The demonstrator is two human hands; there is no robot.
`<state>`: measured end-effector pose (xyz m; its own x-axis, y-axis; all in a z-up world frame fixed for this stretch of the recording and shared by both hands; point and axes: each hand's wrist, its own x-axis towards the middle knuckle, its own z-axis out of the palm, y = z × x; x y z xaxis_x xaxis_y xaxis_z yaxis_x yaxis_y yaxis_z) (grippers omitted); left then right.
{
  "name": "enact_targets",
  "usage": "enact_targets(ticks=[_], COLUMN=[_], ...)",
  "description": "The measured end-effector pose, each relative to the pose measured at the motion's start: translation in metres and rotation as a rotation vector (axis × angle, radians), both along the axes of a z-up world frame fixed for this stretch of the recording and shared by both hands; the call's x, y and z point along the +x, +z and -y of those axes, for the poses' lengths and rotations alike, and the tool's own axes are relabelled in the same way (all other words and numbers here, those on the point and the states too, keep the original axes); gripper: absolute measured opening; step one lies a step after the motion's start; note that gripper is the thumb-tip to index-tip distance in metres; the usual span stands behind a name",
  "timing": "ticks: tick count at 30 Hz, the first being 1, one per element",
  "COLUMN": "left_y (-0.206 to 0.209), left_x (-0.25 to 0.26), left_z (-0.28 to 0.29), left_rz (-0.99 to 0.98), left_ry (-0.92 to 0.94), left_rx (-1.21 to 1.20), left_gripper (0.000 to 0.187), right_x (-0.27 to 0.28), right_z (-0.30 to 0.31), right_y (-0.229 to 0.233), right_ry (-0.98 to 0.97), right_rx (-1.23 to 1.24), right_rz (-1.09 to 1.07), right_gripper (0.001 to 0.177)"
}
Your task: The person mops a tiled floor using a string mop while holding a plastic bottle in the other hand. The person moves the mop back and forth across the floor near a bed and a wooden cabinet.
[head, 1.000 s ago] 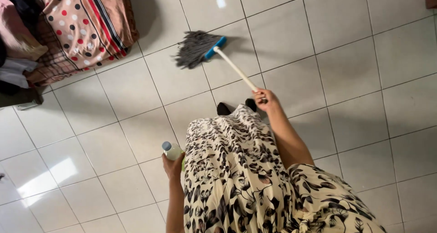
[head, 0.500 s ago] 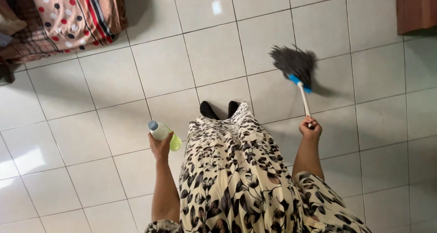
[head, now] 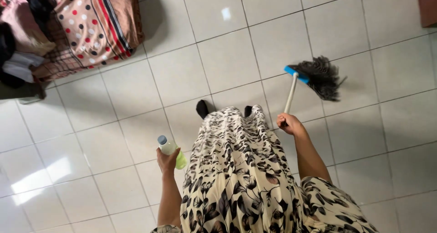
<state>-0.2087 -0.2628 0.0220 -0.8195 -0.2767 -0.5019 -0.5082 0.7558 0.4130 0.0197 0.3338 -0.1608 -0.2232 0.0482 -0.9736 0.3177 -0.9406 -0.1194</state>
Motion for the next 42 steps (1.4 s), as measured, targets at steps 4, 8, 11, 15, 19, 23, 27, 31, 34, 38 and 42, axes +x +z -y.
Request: enact_targets(ticks=[4,8,11,15,19,23,27,31,34,38,42], left_y=[-0.002,-0.010,0.001,0.003,0.011,0.008,0.018,0.020,0.018,0.014,0.001], left_x=[-0.049,-0.100,-0.125,-0.151,-0.156,-0.143,-0.126,-0.113,-0.112,-0.112,-0.121], left_z=[0.031,0.054,0.063,0.080,0.095,0.119,0.134,0.134,0.121,0.087,0.039], left_rz=[0.021,-0.008,0.003,-0.011,0.002,0.037,0.065,0.108,0.101,0.062,0.008], left_ry=[-0.022,-0.074,-0.104,-0.162,-0.150,-0.149,-0.120,-0.090,-0.107,-0.130,-0.164], left_rx=[-0.010,0.011,0.040,0.058,0.084,0.037,-0.002,-0.059,-0.069,-0.029,0.007], left_gripper=[0.102,0.104,0.101,0.101,0.100,0.103,0.105,0.109,0.109,0.109,0.103], right_x=[-0.104,-0.198,-0.245,-0.307,-0.361,-0.378,-0.346,-0.289,-0.302,-0.229,-0.174], right_z=[0.054,0.123,0.180,0.248,0.304,0.353,0.383,0.339,0.324,0.298,0.223], right_y=[0.043,0.050,0.012,-0.018,-0.058,-0.092,-0.105,0.052,0.091,-0.010,0.015], right_ry=[0.218,0.311,0.527,1.005,1.452,1.748,2.009,2.130,1.723,0.343,0.033], right_rx=[0.076,0.138,0.193,0.342,0.363,0.393,0.501,0.255,0.077,-0.233,-0.361], right_rz=[-0.067,-0.084,-0.096,-0.098,-0.164,-0.180,-0.172,-0.260,-0.286,-0.141,-0.168], right_gripper=[0.014,0.022,0.020,0.025,0.021,0.024,0.031,0.079,0.076,0.017,0.013])
